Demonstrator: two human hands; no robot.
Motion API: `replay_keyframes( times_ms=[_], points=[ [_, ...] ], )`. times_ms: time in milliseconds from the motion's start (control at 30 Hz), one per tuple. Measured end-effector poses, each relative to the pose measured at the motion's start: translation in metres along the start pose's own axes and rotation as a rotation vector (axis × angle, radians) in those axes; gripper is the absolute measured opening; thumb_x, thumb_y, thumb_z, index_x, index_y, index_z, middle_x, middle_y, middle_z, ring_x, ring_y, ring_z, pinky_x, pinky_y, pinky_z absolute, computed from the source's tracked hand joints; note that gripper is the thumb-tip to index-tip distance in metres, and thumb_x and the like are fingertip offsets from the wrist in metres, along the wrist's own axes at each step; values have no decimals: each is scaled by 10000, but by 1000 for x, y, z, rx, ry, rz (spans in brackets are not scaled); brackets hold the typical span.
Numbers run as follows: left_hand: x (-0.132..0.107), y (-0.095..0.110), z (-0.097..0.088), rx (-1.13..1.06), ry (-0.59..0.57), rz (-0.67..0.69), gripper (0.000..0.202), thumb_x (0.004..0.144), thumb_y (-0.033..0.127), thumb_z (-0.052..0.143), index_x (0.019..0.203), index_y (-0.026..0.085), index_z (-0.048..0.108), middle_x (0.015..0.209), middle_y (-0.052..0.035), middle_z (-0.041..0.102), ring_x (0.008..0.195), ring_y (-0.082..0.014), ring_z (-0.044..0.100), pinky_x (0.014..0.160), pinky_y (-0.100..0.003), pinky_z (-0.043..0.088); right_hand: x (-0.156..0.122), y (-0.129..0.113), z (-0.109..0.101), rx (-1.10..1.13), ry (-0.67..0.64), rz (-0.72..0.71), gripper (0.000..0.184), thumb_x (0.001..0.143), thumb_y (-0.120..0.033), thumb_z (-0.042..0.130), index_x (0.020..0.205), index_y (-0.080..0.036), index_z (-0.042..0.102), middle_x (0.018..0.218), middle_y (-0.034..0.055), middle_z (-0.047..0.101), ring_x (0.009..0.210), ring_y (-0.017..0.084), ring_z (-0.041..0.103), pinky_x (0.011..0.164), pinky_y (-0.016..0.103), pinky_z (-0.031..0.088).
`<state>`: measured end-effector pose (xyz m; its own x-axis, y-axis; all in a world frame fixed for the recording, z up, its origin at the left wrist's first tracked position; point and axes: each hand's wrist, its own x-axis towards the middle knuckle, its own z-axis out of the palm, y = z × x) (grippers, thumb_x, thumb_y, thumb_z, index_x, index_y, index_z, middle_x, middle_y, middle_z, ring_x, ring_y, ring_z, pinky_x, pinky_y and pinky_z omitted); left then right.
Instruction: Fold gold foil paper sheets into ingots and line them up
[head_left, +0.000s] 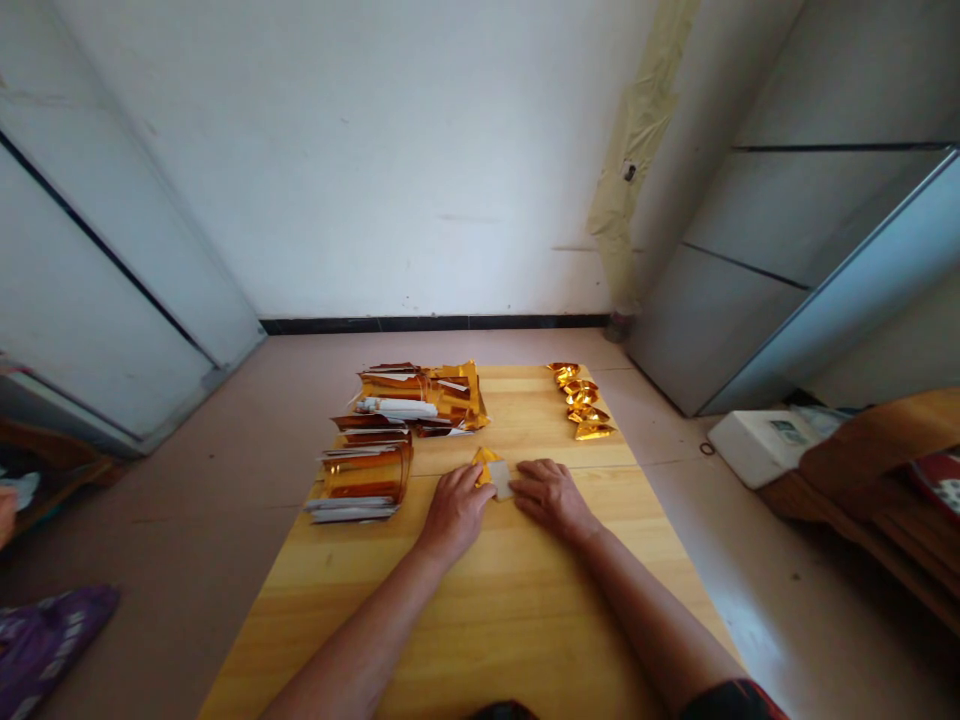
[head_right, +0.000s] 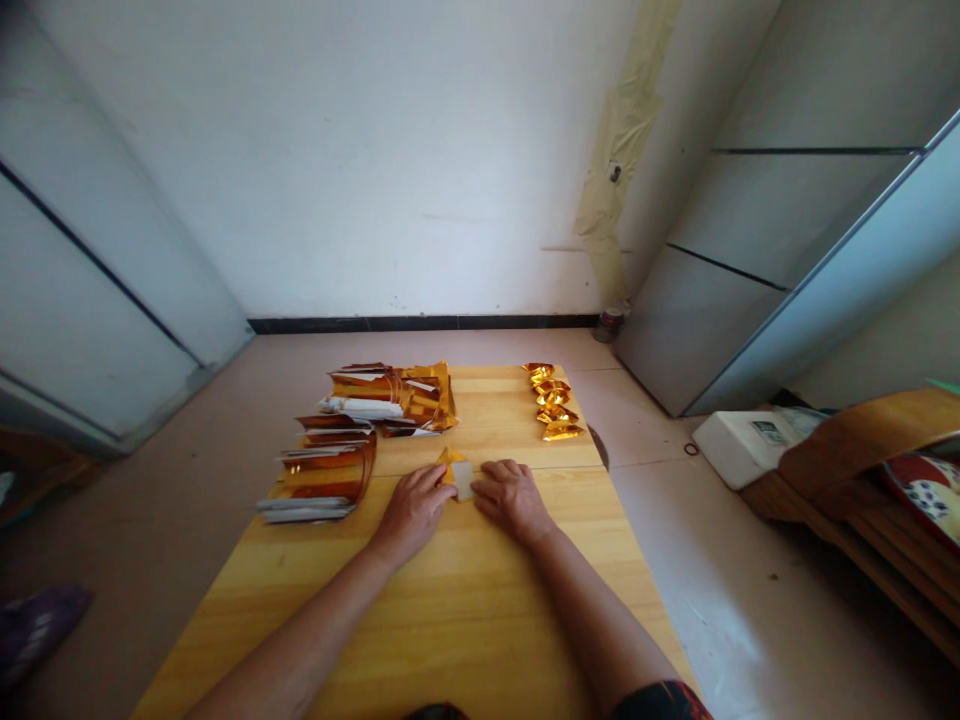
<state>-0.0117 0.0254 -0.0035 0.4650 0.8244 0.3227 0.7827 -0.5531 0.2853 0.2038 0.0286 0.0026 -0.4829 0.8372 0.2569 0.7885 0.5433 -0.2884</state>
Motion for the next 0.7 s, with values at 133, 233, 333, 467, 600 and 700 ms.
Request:
replay_keyframes(
  times_ms=[133, 233, 333, 467, 600, 700],
  points=[
    [-3, -15, -3, -43, -40, 74, 298, 821, 92, 486, 956, 271, 681, 1266, -68, 568, 1194, -232, 487, 980, -431, 414, 1, -2, -3, 2, -41, -33, 230, 870, -333, 571, 1075, -319, 675, 1245, 56, 581, 1091, 222, 491, 902, 393, 351],
    [-2, -20, -8, -77, -79, 88, 280, 804, 86, 492, 896, 265, 687, 1272, -58, 572, 1198, -221, 489, 972, -424, 407, -1, -1, -6, 28, -58, -51, 286, 864, -344, 578, 1140, -305, 645, 1259, 65, 571, 1111, 217, 481, 925, 395, 346],
    [0, -21, -11, -125, -80, 63, 223, 797, 128, 519, 859, 263, 685, 1269, -40, 581, 1196, -209, 492, 970, -416, 400, -2, 0, -7, 45, -91, -60, 383, 808, -391, 644, 1181, -311, 620, 1309, 67, 529, 1155, 234, 451, 949, 412, 338],
    [2, -20, -9, -166, -71, 26, 139, 794, 197, 564, 834, 257, 683, 1253, -34, 599, 1187, -204, 502, 967, -404, 395, 4, 1, -1, 39, -118, -75, 399, 786, -441, 658, 1174, -355, 622, 1404, 50, 434, 1247, 275, 371, 993, 458, 300],
    [3, -21, -6, -180, -68, 0, 101, 777, 200, 596, 797, 250, 681, 1246, -33, 609, 1171, -204, 520, 960, -402, 395, 14, 1, 7, 50, -101, -80, 365, 789, -450, 654, 1143, -360, 643, 1399, 53, 438, 1265, 277, 352, 1003, 461, 287],
    [2, -22, -6, -173, -60, -8, 108, 771, 190, 595, 798, 252, 680, 1245, -26, 609, 1173, -204, 517, 967, -405, 389, 20, -2, 7, 78, -87, -68, 314, 774, -420, 681, 1080, -348, 676, 1366, 50, 470, 1224, 264, 391, 974, 444, 313]
  ],
)
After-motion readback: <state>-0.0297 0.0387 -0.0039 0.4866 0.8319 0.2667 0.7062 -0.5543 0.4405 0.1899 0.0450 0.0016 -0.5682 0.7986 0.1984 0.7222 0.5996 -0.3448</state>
